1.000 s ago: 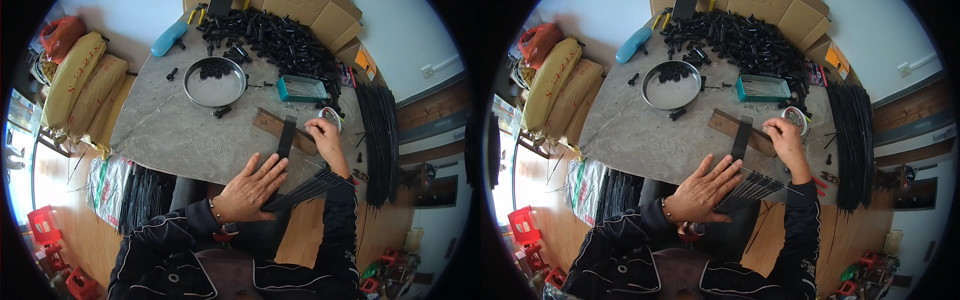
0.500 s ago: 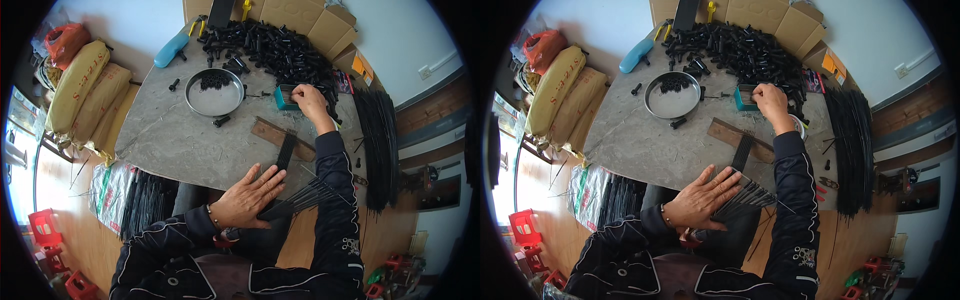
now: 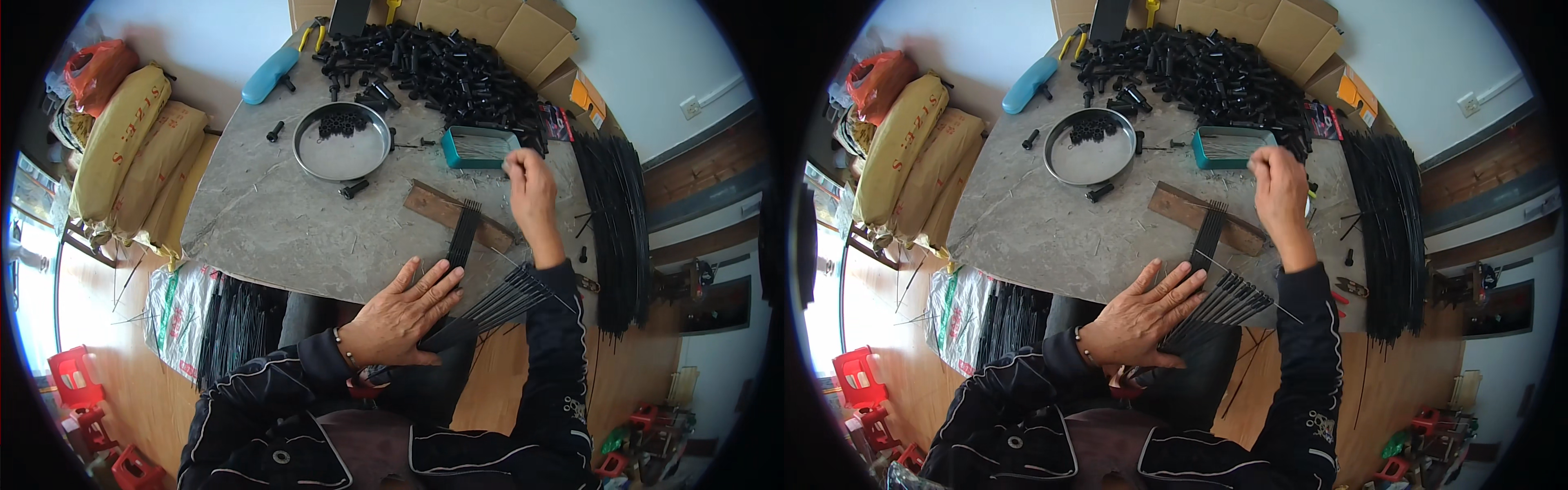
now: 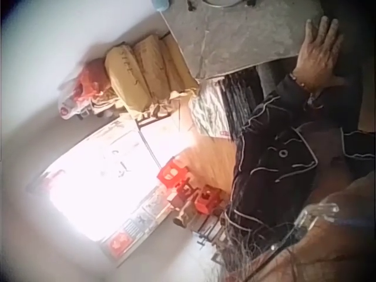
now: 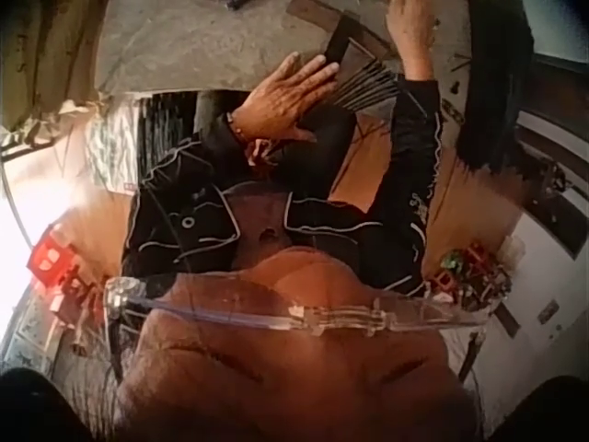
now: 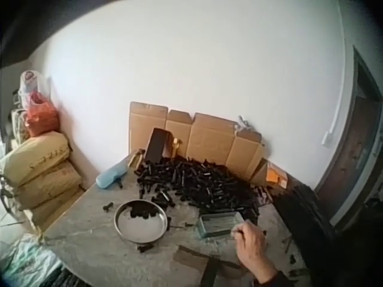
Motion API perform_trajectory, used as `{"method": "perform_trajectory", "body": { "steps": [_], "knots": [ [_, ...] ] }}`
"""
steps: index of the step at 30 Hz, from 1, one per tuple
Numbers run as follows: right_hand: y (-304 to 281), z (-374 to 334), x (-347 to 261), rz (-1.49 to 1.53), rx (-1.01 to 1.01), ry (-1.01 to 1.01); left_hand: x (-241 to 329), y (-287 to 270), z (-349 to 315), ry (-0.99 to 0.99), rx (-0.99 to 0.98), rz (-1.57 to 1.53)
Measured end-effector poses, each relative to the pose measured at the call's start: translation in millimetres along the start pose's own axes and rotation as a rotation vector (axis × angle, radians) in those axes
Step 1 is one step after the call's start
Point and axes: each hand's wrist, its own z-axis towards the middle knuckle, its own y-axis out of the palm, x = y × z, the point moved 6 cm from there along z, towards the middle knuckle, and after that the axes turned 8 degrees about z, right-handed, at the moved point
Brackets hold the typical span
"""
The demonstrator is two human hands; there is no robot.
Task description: Assembling, bundling, and cutting components for electrical or mechanical wire harnesses.
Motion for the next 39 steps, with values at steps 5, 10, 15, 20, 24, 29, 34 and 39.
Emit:
{"method": "perform_trajectory", "body": {
  "steps": [5, 10, 15, 20, 24, 29, 34, 39],
  "knots": [
    [6, -51, 2, 0.486, -0.261, 0.471, 4, -2, -2, 0.004, 0.008, -0.012],
    [7, -55, 4, 0.376, -0.344, 0.426, 7, -1, 1, 0.012, 0.007, -0.012],
    [10, -59, 8, 0.496, -0.355, 0.506, 6, -2, 1, 0.014, 0.002, -0.007],
    [10, -60, 7, 0.488, -0.375, 0.539, 7, -3, 0, 0.011, 0.012, -0.012],
    [13, -60, 7, 0.494, -0.364, 0.510, 6, -1, 0, 0.010, 0.011, -0.028],
    [14, -56, 6, 0.483, -0.370, 0.520, 6, -1, 1, 0.013, 0.013, -0.029],
    [20, -60, 21, 0.414, -0.407, 0.590, 6, -2, 0, 0.005, 0.013, -0.019],
    [12, -56, 5, 0.476, -0.351, 0.464, 7, -4, 0, 0.008, 0.013, -0.007]
  ]
}}
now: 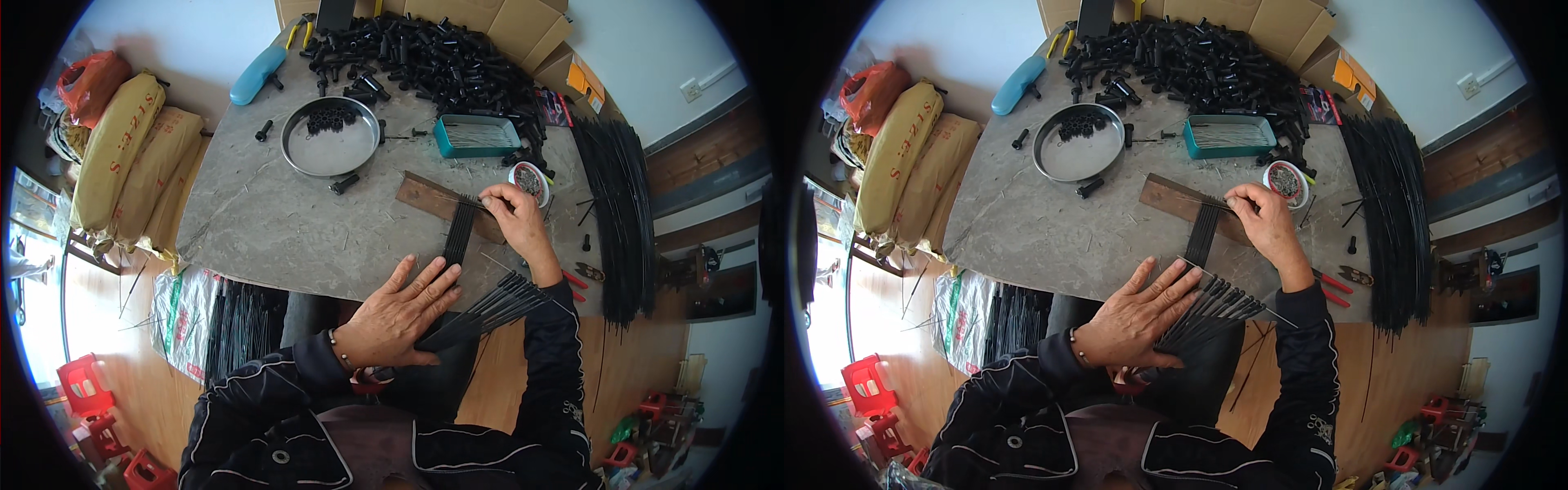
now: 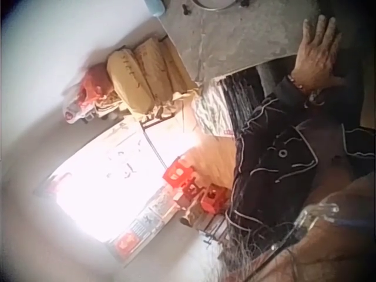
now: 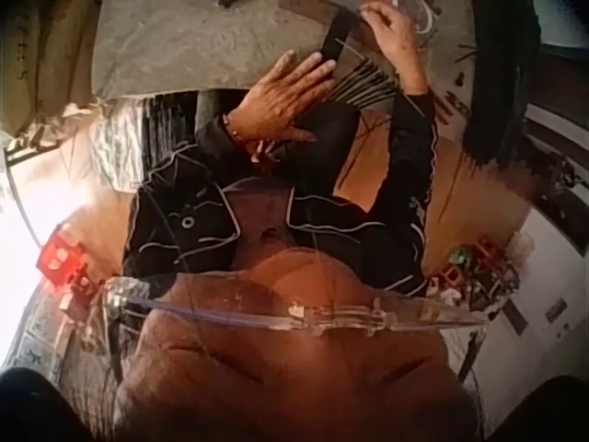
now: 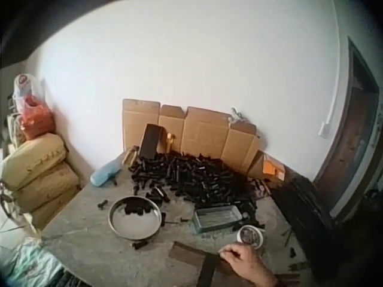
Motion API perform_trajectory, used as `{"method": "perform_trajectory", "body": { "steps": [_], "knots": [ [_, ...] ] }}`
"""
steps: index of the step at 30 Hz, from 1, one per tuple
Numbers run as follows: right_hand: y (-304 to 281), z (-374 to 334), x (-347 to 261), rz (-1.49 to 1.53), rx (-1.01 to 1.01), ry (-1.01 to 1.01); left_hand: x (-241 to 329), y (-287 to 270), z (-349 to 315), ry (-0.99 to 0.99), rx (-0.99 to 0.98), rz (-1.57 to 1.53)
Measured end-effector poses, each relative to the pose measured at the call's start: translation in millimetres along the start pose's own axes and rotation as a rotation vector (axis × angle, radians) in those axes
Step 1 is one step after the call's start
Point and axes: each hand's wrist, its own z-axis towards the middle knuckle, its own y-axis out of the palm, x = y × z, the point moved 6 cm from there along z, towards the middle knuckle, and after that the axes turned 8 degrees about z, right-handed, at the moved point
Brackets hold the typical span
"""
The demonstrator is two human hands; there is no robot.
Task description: Assembling, bundling, and cutting components for electrical or mechanical wire harnesses.
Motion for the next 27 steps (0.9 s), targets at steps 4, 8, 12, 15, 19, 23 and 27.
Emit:
{"method": "perform_trajectory", "body": {
  "steps": [4, 8, 12, 15, 19, 23, 27],
  "knots": [
    [-3, 1, -9, -0.111, -0.024, -0.082, 0, 1, -1, -0.006, 0.008, -0.011],
    [-2, -1, -11, -0.125, -0.013, -0.032, 0, 3, 0, -0.007, -0.006, -0.007],
    [1, -2, -14, -0.152, -0.002, -0.015, -1, 2, -1, -0.013, -0.008, 0.014],
    [1, 0, -7, -0.092, -0.011, -0.008, -1, 4, -1, -0.017, -0.004, 0.000],
    [-1, 3, 6, 0.022, -0.062, 0.048, 0, 3, 0, -0.018, -0.014, 0.013],
    [2, 5, 2, -0.029, -0.060, 0.006, 0, 3, -1, -0.021, -0.015, 0.024],
    [3, 9, -7, -0.029, -0.068, 0.000, 0, 4, -1, -0.021, -0.015, 0.009]
  ]
}}
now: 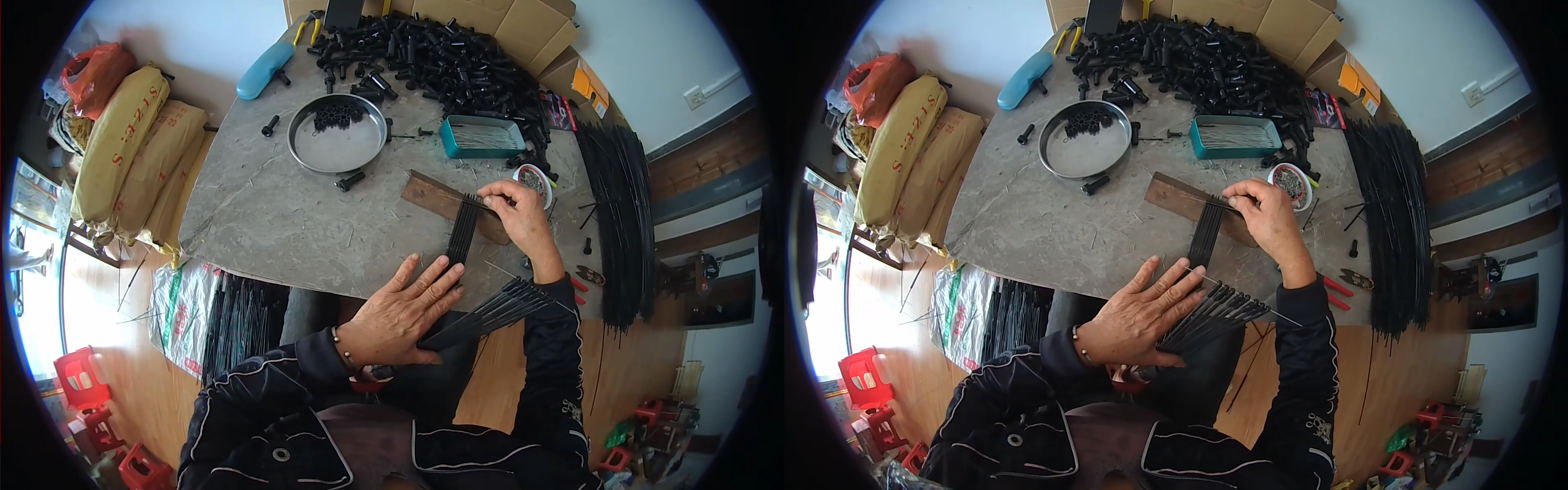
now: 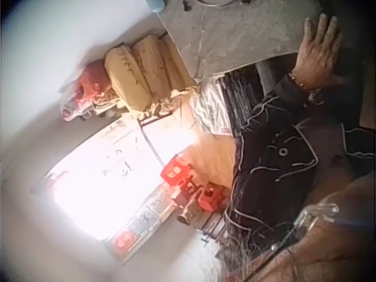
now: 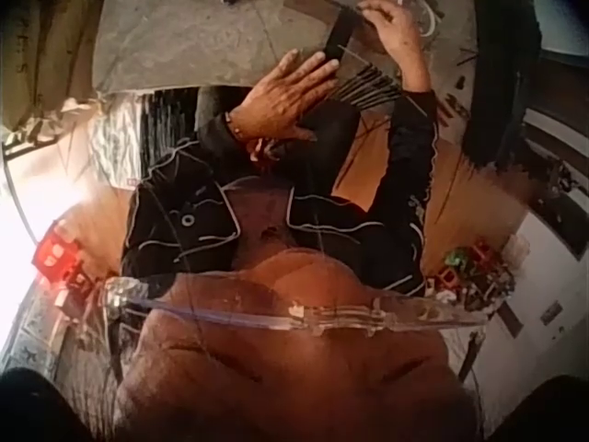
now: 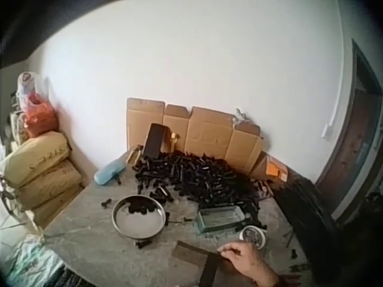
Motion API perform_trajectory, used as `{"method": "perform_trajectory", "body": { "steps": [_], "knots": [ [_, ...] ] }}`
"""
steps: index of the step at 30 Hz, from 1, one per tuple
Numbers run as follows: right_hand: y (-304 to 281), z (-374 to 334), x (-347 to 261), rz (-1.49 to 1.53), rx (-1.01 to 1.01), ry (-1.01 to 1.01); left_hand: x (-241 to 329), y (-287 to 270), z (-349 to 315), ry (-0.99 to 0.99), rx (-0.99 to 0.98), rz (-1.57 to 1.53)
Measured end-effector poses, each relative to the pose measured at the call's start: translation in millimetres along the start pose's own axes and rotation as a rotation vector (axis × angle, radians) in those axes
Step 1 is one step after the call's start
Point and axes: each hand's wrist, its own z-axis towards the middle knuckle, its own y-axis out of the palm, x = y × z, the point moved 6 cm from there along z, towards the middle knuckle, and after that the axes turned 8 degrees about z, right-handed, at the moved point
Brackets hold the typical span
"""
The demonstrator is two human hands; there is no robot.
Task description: Assembling, bundling, and cutting components for electrical or mechanical wire harnesses.
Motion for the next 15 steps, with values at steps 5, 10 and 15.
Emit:
{"method": "perform_trajectory", "body": {
  "steps": [5, 10, 15],
  "knots": [
    [1, 3, 21, 0.189, -0.055, 0.095, 0, 1, 1, 0.001, -0.011, 0.023],
    [4, 5, 1, 0.071, -0.029, 0.026, -1, -1, 0, -0.003, -0.007, 0.034],
    [6, 0, 3, 0.077, 0.015, 0.044, -1, -1, 1, -0.001, 0.001, 0.037]
  ]
}}
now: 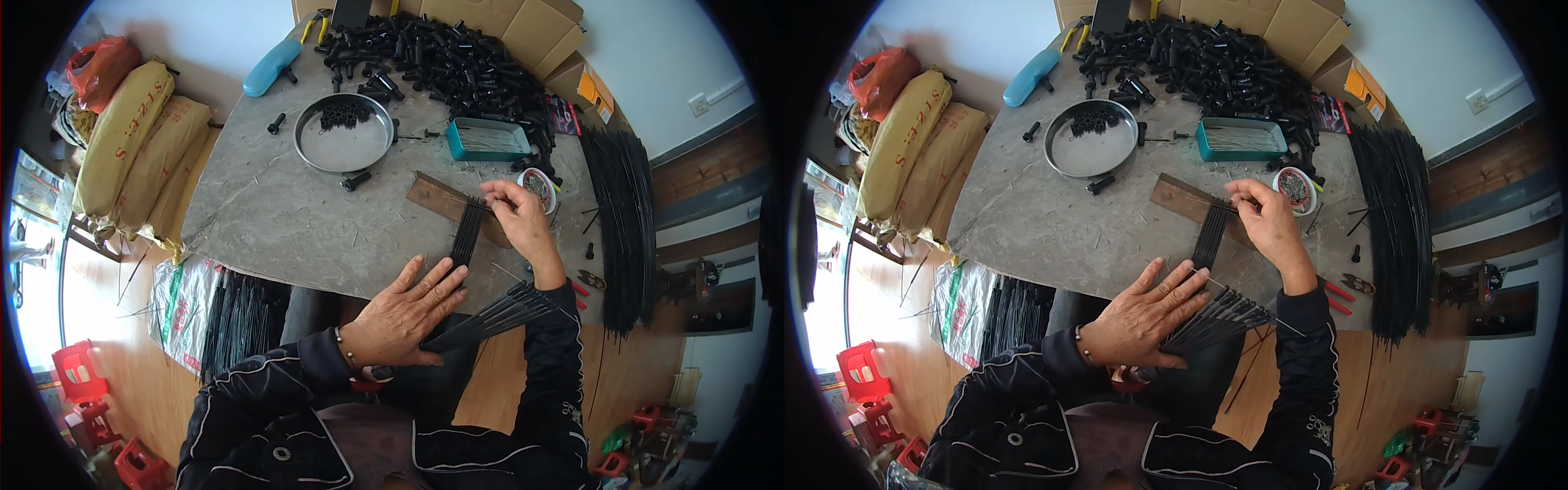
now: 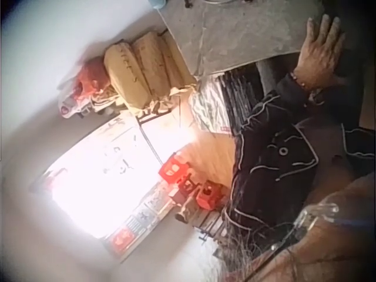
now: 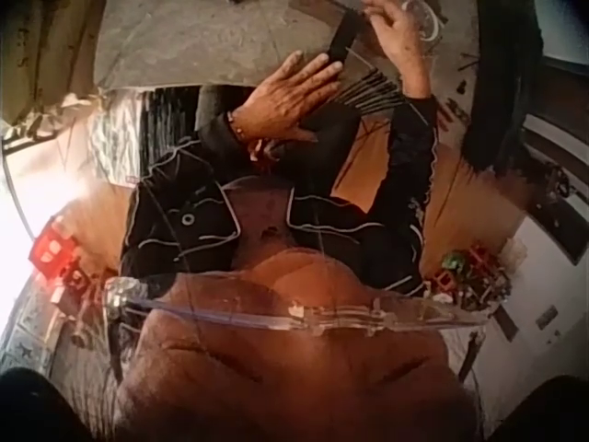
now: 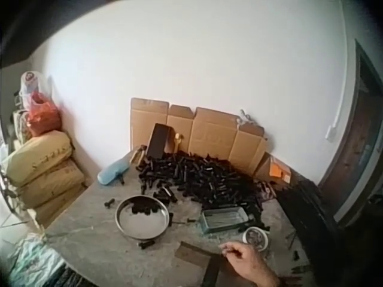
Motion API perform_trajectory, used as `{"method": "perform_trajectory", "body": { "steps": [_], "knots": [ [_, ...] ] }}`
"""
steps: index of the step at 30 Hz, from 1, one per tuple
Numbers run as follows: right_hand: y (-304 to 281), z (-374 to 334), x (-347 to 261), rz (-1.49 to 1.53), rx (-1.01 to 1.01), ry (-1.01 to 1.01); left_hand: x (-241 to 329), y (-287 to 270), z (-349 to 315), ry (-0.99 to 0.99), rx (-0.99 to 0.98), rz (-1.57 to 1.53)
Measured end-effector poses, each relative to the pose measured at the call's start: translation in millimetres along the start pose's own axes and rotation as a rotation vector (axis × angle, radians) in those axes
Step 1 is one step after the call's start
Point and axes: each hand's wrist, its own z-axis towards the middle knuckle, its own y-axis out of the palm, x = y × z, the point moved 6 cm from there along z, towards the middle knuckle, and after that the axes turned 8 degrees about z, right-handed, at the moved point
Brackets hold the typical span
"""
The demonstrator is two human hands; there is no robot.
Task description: Assembling, bundling, and cutting components for electrical or mechanical wire harnesses.
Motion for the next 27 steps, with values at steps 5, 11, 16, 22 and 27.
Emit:
{"method": "perform_trajectory", "body": {
  "steps": [5, 11, 16, 22, 27],
  "knots": [
    [9, 1, 1, 0.137, 0.037, 0.024, 2, -2, -1, -0.002, 0.001, -0.005],
    [-7, 2, -7, 0.110, 0.173, -0.176, 2, -1, 1, 0.006, 0.030, -0.007],
    [-8, 0, 0, -0.165, 0.038, 0.110, -3, -3, -2, 0.007, 0.051, -0.021],
    [7, 7, 2, -0.136, 0.108, -0.117, -1, -15, -15, -0.051, 0.127, -0.019],
    [13, -55, -22, -0.582, -0.115, -0.595, -1, 10, -4, 0.038, 0.274, -0.121]
  ]
}}
